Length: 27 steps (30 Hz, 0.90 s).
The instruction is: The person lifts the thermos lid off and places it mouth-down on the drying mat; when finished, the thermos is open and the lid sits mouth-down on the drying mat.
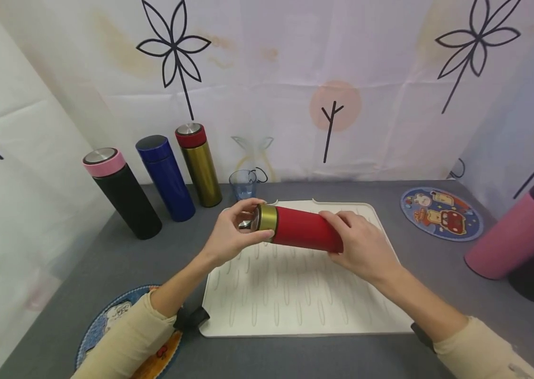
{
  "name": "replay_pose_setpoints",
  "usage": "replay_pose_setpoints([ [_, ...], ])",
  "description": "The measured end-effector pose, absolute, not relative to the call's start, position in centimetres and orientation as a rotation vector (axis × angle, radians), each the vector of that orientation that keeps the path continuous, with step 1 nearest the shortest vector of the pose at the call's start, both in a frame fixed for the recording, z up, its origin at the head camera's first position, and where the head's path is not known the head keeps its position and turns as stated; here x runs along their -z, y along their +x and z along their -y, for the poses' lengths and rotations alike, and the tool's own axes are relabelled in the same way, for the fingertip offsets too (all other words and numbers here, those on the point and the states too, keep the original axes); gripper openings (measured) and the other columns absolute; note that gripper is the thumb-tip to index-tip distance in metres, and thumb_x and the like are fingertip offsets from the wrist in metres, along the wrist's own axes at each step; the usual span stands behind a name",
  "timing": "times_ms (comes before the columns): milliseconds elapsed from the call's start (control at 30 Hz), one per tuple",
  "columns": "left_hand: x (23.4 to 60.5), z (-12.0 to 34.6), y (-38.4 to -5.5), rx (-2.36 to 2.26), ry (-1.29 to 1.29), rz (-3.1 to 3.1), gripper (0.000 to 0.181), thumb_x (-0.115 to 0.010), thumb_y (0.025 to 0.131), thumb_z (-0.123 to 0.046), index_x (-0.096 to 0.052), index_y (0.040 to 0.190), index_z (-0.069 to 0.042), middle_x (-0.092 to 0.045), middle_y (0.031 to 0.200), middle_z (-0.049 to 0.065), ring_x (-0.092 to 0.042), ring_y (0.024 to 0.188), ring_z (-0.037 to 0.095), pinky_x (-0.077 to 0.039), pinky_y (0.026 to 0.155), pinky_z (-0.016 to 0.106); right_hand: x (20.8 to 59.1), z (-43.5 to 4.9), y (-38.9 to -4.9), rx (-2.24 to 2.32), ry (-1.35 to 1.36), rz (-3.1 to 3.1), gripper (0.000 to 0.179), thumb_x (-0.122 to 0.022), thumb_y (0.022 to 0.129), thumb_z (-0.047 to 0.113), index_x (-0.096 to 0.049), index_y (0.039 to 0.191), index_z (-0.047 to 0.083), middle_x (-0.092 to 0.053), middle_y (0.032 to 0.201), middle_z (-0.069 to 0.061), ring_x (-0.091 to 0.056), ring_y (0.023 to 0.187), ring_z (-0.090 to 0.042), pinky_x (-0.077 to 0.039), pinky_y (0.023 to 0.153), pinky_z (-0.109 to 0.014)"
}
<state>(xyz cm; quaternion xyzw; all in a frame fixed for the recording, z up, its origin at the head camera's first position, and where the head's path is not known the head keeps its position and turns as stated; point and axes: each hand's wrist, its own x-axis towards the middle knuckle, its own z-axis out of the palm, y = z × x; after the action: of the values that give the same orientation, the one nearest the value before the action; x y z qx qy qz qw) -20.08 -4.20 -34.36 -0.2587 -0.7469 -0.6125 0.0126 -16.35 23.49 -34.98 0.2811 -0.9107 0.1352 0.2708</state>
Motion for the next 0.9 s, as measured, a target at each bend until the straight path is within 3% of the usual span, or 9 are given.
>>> replay_pose_setpoints([
  [100,34.1,4.1,-19.9,1.923,-0.725,2.413,0.056,-0.078,0.08,-0.017,-0.054,0.13,-0.013,-0.053,0.122,0.005,-0.054,0.109,0.024,-0.055,0.076,0.032,35.1,-23.4,-16.2,-0.367,0.728,2.444,0.083,-0.091,0.053,0.005,-0.053,0.126,0.008,-0.058,0.11,-0.021,-0.058,0.094,-0.039,-0.054,0.063,-0.056],
  [233,33.7,4.3,-19.9,2.011,-0.821,2.416,0.063,-0.076,0.081,-0.013,-0.048,0.137,-0.011,-0.046,0.131,0.007,-0.052,0.117,0.024,-0.054,0.081,0.034,35.2,-23.4,-16.0,-0.4,0.707,2.471,0.082,-0.091,0.053,0.005,-0.053,0.126,0.008,-0.058,0.109,-0.021,-0.058,0.093,-0.039,-0.054,0.063,-0.056],
  [400,33.8,5.2,-20.3,2.004,-1.075,2.374,0.075,-0.077,0.078,-0.003,-0.041,0.143,-0.011,-0.039,0.14,0.008,-0.046,0.126,0.024,-0.051,0.087,0.034,35.0,-23.4,-15.6,-0.463,0.741,2.563,0.08,-0.09,0.056,0.007,-0.053,0.127,0.008,-0.059,0.108,-0.018,-0.059,0.093,-0.037,-0.055,0.064,-0.054],
  [633,34.3,6.7,-21.5,1.749,-1.571,2.227,0.082,-0.078,0.072,0.009,-0.037,0.142,0.002,-0.032,0.147,0.016,-0.035,0.134,0.023,-0.04,0.101,0.034,34.9,-23.6,-15.4,-0.478,0.798,2.628,0.078,-0.09,0.056,0.01,-0.055,0.126,0.008,-0.06,0.104,-0.012,-0.059,0.09,-0.029,-0.056,0.065,-0.047],
  [767,34.2,6.9,-21.7,1.666,-1.666,2.158,0.075,-0.078,0.071,0.011,-0.043,0.137,0.006,-0.038,0.144,0.016,-0.036,0.132,0.023,-0.042,0.1,0.037,34.9,-23.6,-15.3,-0.493,0.811,2.631,0.077,-0.09,0.057,0.011,-0.055,0.126,0.008,-0.06,0.103,-0.012,-0.059,0.09,-0.028,-0.056,0.065,-0.046],
  [900,34.2,6.8,-21.4,1.655,-1.503,2.228,0.07,-0.081,0.073,0.003,-0.049,0.135,0.002,-0.048,0.134,0.012,-0.049,0.116,0.022,-0.048,0.092,0.034,34.8,-23.5,-15.2,-0.492,0.81,2.632,0.078,-0.09,0.057,0.011,-0.055,0.126,0.008,-0.06,0.104,-0.012,-0.059,0.091,-0.029,-0.056,0.065,-0.047],
])
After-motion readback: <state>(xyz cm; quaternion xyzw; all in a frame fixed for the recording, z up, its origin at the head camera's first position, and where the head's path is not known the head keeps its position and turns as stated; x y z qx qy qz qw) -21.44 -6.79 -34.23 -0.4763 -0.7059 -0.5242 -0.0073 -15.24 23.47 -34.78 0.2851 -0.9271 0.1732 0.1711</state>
